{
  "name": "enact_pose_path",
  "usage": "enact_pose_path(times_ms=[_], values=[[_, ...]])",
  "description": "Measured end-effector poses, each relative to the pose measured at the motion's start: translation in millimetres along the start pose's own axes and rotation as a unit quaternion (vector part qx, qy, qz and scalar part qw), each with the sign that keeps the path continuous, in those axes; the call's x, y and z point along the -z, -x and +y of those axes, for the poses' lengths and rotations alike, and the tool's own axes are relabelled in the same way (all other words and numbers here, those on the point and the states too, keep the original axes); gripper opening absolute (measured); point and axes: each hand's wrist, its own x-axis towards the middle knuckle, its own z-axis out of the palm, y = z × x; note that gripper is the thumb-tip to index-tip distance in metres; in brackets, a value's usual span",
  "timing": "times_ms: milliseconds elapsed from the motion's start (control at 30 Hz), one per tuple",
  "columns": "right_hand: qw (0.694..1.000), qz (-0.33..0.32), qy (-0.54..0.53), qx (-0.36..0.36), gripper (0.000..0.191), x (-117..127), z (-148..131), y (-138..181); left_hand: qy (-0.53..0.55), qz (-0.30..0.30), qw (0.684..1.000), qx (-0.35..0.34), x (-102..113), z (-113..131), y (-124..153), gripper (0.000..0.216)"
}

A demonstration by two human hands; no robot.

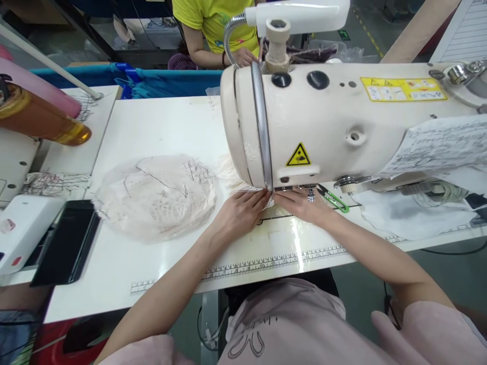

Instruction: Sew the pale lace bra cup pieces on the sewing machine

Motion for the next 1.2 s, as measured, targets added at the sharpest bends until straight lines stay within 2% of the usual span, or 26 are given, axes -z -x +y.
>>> enact_pose_path(times_ms=[100,233,433,533,700,900,1200], values=[[0.999,0.031,0.011,0.023,0.032,-2,-5,-2,0.004,-0.019,1.0,0.008,1,-2,0,0.031],[1.0,0.006,-0.008,0.02,0.032,-9,-7,0,0.0,-0.038,0.999,0.025,1,0,-3,0.034],[0.995,0.095,0.005,0.037,0.027,-7,-6,-2,-0.022,-0.011,1.0,0.02,0,2,-4,0.031],[0.993,0.114,-0.005,0.037,0.026,-6,-6,-2,-0.026,-0.012,0.999,0.02,-1,1,-3,0.03],[0.994,0.1,-0.024,0.04,0.026,-11,-7,0,-0.028,-0.02,0.999,0.024,0,2,-3,0.03],[0.994,0.104,0.007,0.034,0.025,-5,-7,-3,-0.024,-0.043,0.997,0.053,-1,5,-6,0.029],[0.999,0.003,0.005,-0.033,0.029,-1,-7,-1,-0.038,-0.035,0.994,0.096,-2,15,-10,0.028]])
